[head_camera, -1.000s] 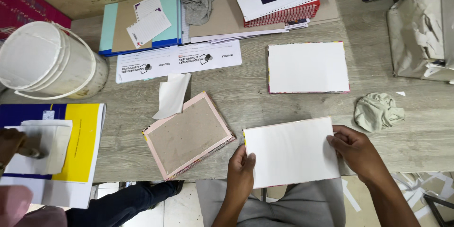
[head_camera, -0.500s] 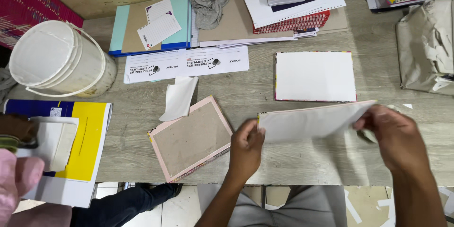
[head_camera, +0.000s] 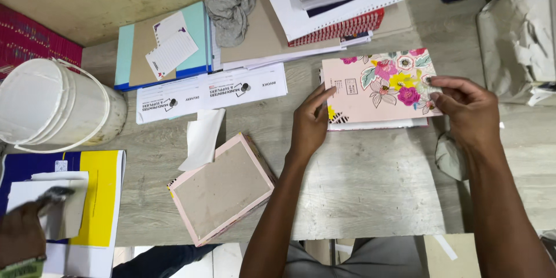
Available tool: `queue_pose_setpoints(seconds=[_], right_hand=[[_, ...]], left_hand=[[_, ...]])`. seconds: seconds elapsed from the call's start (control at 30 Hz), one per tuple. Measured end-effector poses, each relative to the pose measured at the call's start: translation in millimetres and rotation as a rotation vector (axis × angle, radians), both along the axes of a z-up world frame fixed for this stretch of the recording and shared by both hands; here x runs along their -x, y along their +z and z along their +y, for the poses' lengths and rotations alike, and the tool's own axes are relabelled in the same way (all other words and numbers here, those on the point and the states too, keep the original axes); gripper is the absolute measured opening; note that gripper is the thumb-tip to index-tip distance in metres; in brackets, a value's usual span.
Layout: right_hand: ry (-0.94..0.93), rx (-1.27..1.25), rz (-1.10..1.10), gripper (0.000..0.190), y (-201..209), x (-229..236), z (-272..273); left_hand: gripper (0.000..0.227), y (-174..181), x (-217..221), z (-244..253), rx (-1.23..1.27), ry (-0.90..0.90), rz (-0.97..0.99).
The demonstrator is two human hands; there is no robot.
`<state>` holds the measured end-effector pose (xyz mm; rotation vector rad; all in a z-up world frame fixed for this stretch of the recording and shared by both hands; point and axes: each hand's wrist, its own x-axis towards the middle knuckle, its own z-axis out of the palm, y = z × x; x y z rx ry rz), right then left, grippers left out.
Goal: The person assembles notebooks by inserting white paper sheets into the covers. They pick up a stack of covers, place a sheet of paper inside, and smooth it down. This process is repeated for multiple notebooks on a wooden table.
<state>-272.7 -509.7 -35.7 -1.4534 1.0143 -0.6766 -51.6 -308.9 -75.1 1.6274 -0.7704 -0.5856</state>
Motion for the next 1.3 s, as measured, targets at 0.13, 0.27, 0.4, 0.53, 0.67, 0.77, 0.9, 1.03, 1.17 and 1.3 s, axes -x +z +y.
queue_pose_setpoints(seconds=[0.13, 0.27, 0.4, 0.53, 0.67, 0.77, 0.9, 1.03, 1.17, 1.3], right_hand=[[0.033, 0.136, -0.043, 0.021, -12, 6, 0], [0.126, 0.215, 0.033, 0.052, 48, 19, 36], [0.277, 0.234, -0.066, 0.049, 54, 42, 60], [0.105, 0.086, -0.007, 0.011, 39, 38, 77], [0.090, -0.131, 0.199, 0.007, -1, 13, 75], [0.100, 0.629, 0.226, 0.013, -50, 15, 106], [0.490, 0.022, 0.145, 0.026, -30, -81, 221], [0.615, -0.323, 0.276, 0.049, 8, -147, 266], [0.613, -0.365, 0.347, 0.058, 6, -161, 274], [0.687, -0.667, 0.331, 0.067, 33, -156, 293]], left_hand=[[0.051, -11, 1, -4, 0.066, 0.035, 0.016], [0.055, 24, 13, 19, 0.025, 0.072, 0.063], [0.040, 78, 31, 86, -0.025, 0.123, -0.092], [0.043, 80, 32, 206, -0.229, 0.617, -0.054], [0.052, 45, 8, 321, -0.505, 1.023, 0.102], [0.075, 73, -1, 329, -0.534, 0.973, 0.432], [0.054, 56, -14, 341, -0.255, 0.838, 0.579], [0.044, 37, -25, 350, -0.250, 0.846, 0.577], [0.033, 15, -30, 367, -0.215, 0.836, 0.562], [0.030, 7, -23, 389, -0.147, 0.788, 0.620]])
